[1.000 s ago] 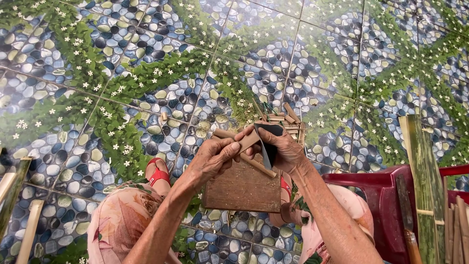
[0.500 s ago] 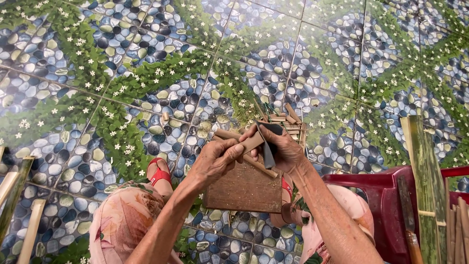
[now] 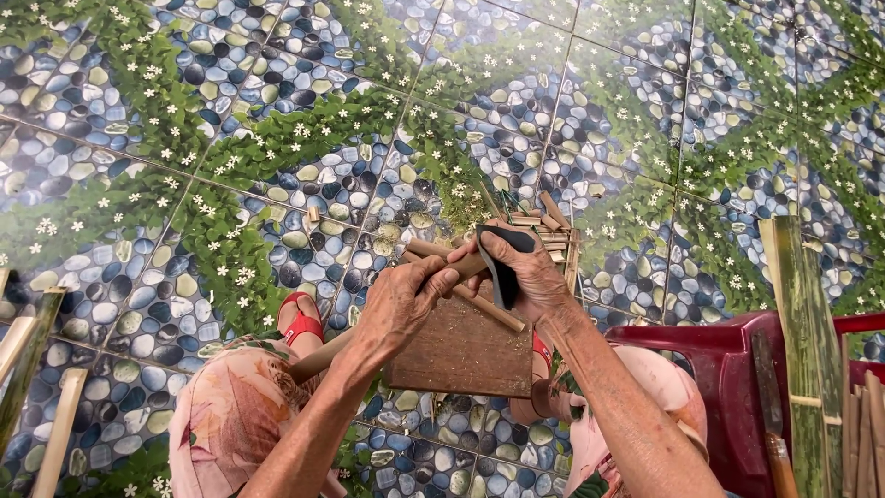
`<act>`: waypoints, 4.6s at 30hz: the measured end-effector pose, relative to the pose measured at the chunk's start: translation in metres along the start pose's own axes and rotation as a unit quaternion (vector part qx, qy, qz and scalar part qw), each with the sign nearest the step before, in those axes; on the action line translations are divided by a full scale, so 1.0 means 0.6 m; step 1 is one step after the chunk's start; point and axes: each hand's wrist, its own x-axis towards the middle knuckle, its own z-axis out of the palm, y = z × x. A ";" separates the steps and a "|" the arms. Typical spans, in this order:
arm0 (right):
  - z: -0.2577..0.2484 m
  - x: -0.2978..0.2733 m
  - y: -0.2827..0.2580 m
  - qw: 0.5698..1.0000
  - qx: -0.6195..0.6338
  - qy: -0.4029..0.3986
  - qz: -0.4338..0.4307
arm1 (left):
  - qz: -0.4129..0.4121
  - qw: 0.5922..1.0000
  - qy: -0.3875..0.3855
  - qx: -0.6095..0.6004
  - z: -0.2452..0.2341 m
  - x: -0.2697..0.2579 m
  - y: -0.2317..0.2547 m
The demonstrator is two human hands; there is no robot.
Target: Sanding the ends of small bamboo sticks using a piece of sandpaper to smooth them.
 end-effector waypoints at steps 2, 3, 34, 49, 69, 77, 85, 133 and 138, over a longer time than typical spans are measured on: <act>0.008 0.004 0.007 0.999 -0.025 0.044 -0.019 | 0.003 0.999 0.017 0.030 0.008 0.001 -0.009; 0.013 0.005 0.011 0.994 -0.050 0.089 -0.039 | 0.007 0.998 0.033 0.061 0.012 0.001 -0.014; 0.017 -0.015 0.019 0.983 -0.154 -0.076 0.061 | 0.022 0.873 0.176 -0.454 -0.021 0.031 -0.035; 0.043 -0.026 0.055 0.898 -0.389 -0.184 0.091 | 0.097 0.864 0.303 -0.389 -0.066 0.024 -0.025; -0.098 0.009 0.036 0.643 -0.736 0.002 -0.213 | -0.001 0.996 -0.014 0.091 -0.060 -0.014 -0.023; 0.007 -0.006 0.024 0.637 -0.706 -0.008 -0.310 | 0.087 0.985 0.003 0.146 0.017 0.014 -0.075; 0.017 -0.004 -0.022 0.886 -0.419 0.086 -0.179 | 0.006 0.990 0.053 -0.129 -0.001 0.026 -0.038; 0.055 -0.037 0.092 0.837 -0.503 -0.187 0.107 | 0.084 0.899 0.193 -0.383 -0.034 0.013 0.010; 0.070 -0.036 0.075 0.851 -0.490 -0.167 0.086 | 0.086 0.921 0.181 -0.333 -0.035 0.012 0.015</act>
